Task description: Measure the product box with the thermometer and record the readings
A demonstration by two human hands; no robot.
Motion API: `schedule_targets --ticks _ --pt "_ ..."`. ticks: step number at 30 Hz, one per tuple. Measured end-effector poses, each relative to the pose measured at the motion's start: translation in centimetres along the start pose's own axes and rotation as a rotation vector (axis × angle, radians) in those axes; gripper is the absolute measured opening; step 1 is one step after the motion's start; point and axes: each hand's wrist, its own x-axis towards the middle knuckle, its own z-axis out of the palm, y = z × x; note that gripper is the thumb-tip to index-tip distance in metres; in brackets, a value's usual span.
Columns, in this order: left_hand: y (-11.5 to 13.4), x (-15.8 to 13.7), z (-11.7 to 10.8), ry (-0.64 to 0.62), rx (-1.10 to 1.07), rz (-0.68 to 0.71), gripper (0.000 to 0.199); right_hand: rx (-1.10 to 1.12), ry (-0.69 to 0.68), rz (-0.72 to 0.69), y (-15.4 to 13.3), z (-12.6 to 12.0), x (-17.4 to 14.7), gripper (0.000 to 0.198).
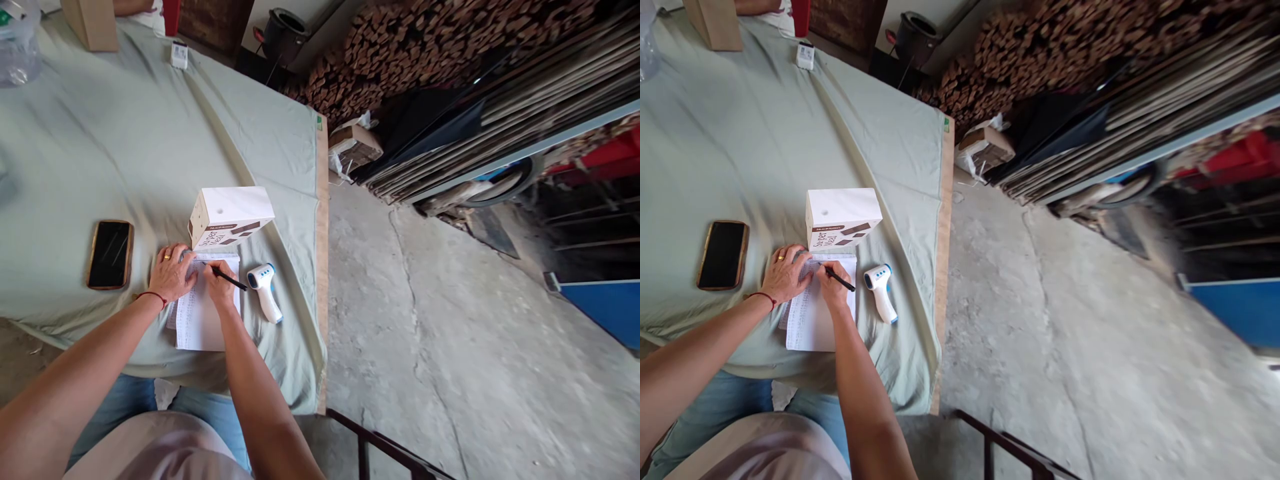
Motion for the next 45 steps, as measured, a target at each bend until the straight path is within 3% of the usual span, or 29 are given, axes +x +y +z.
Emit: schedule_targets --ticks 45 --pt "-0.08 -0.08 0.02 0.015 -0.034 0.001 0.04 -0.026 -0.021 0.022 -0.31 -0.34 0.12 0.014"
